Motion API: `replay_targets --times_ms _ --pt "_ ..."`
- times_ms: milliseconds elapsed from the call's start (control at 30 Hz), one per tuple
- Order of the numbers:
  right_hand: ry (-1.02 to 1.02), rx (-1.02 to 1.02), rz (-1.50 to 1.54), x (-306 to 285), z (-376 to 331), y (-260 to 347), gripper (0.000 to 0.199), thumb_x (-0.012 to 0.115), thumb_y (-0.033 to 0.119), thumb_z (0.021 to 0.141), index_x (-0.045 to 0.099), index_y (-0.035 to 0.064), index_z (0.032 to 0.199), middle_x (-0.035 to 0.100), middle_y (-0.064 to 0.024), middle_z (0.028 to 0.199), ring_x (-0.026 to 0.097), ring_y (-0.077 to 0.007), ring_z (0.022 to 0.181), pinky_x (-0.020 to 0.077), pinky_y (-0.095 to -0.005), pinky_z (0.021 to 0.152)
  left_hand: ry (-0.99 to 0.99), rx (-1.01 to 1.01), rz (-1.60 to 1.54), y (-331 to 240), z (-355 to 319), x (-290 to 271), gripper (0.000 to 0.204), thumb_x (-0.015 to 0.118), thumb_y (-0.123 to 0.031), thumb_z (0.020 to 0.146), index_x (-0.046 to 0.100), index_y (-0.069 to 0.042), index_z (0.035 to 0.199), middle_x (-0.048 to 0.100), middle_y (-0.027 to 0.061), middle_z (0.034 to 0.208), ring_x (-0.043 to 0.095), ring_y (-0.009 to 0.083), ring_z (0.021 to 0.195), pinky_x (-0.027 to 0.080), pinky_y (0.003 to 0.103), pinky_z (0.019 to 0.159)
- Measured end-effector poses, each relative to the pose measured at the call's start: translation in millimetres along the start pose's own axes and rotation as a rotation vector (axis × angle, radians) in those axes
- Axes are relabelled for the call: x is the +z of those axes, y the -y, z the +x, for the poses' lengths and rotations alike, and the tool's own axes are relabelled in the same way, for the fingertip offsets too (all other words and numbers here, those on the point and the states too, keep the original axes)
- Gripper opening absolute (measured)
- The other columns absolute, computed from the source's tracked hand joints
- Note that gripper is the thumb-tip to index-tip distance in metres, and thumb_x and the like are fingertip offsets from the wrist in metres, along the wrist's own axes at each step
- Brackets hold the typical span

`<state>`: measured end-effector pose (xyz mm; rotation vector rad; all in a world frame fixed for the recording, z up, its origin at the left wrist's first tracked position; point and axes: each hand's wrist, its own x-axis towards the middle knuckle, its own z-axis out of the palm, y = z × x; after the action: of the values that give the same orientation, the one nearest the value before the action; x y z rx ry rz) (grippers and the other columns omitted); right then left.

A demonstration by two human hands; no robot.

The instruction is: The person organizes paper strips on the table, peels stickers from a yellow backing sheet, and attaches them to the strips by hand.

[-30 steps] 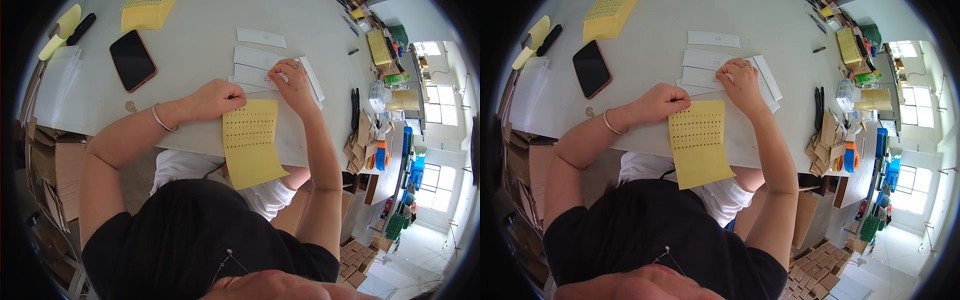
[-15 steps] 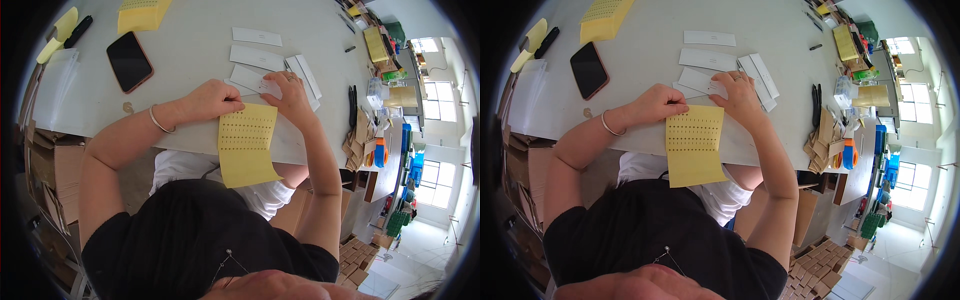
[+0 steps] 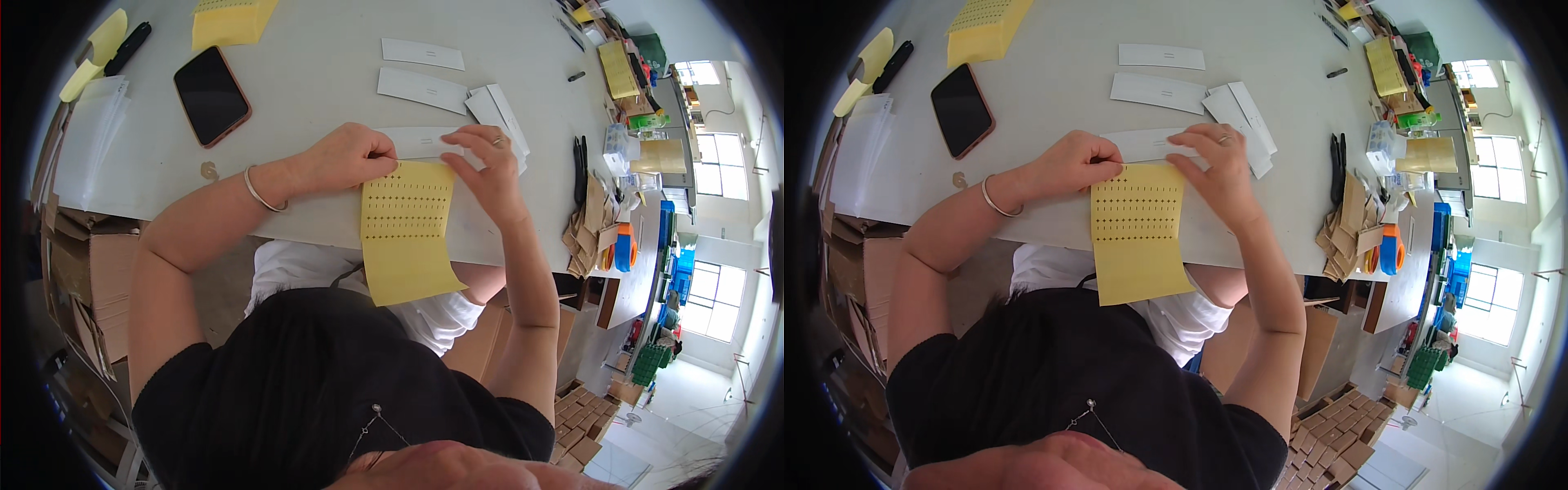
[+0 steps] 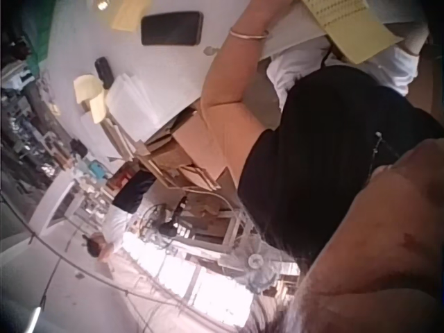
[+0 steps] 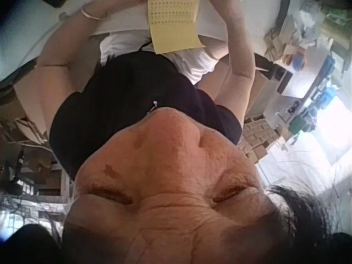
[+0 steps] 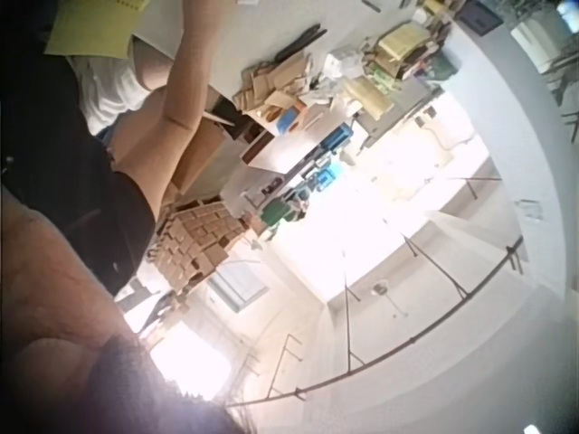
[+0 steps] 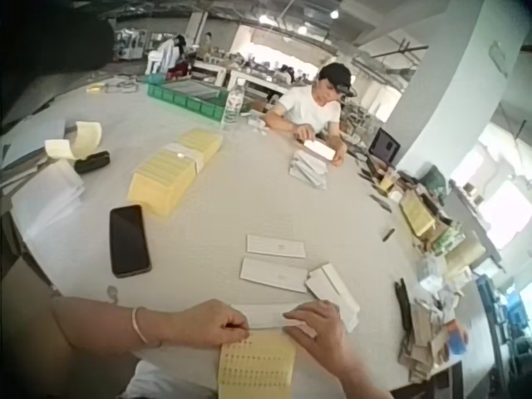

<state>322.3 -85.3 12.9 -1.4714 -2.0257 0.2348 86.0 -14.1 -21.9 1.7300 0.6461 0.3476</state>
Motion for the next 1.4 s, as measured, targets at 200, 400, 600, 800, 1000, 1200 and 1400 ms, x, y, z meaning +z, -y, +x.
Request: replay_targets --times_ms 200,400,600,800,1000,1200,1400 --pt "0.013 -0.325 -0.154 26 4 18 0.017 0.076 0.016 0.07 0.068 0.0143 0.086 0.061 0.0034 0.085 0.054 -0.0187 0.084 0.0365 -0.0379 0.086 0.012 -0.009 -0.011 -2 5 2 0.026 0.057 -0.022 0.085 0.066 0.003 0.086 0.061 0.0082 0.063 0.055 0.0123 0.053 0.045 0.028 0.054" --pt "-0.064 -0.485 -0.279 27 1 25 0.015 0.074 0.011 0.07 0.065 0.0153 0.082 0.057 0.0041 0.085 0.052 -0.0184 0.083 0.036 -0.0381 0.084 0.03 -0.073 -0.083 -6 2 -3 0.027 0.057 -0.022 0.085 0.066 0.003 0.085 0.061 0.008 0.064 0.055 0.0115 0.053 0.045 0.028 0.053" --pt "0.046 -0.063 0.023 1 22 -2 0.005 0.066 0.007 0.081 0.063 0.0079 0.085 0.061 -0.0039 0.094 0.053 -0.0252 0.095 0.0364 -0.0395 0.089 0.066 -0.064 0.006 -7 1 -3 0.026 0.056 -0.022 0.084 0.066 0.003 0.084 0.061 0.0097 0.064 0.056 0.0149 0.053 0.045 0.03 0.054" --pt "0.267 -0.074 -0.042 11 31 -16 0.001 0.063 0.008 0.084 0.063 0.0078 0.084 0.061 -0.0045 0.095 0.054 -0.0249 0.099 0.0361 -0.0398 0.091 0.048 0.094 0.157 -3 3 -1 0.026 0.056 -0.022 0.082 0.067 0.001 0.083 0.063 0.0142 0.068 0.059 0.024 0.061 0.046 0.034 0.061" --pt "0.232 -0.033 -0.097 25 29 -19 0.017 0.065 0.009 0.083 0.06 0.0083 0.099 0.062 -0.0065 0.097 0.055 -0.0259 0.099 0.0411 -0.039 0.087 0.048 0.132 0.128 -2 2 0 0.022 0.061 -0.02 0.084 0.068 0.002 0.083 0.057 0.0058 0.059 0.048 0.0092 0.055 0.039 0.027 0.053" --pt "0.259 -0.066 -0.095 9 14 -6 0.044 0.073 0.014 0.077 0.054 0.0093 0.116 0.063 -0.0084 0.098 0.056 -0.0273 0.1 0.0408 -0.0383 0.091 0.05 0.104 0.109 -4 1 -1 0.026 0.064 -0.024 0.085 0.066 0.001 0.078 0.054 0.0039 0.057 0.046 0.0081 0.054 0.037 0.027 0.052" --pt "0.194 0.038 -0.272 -17 4 -15 0.05 0.079 0.016 0.068 0.055 0.0097 0.111 0.063 -0.0074 0.097 0.057 -0.0247 0.099 0.0345 -0.0408 0.097 0.062 0.074 0.074 -8 -3 -3 0.025 0.063 -0.023 0.085 0.066 0.001 0.079 0.053 0.0022 0.057 0.045 0.0068 0.054 0.037 0.026 0.051"
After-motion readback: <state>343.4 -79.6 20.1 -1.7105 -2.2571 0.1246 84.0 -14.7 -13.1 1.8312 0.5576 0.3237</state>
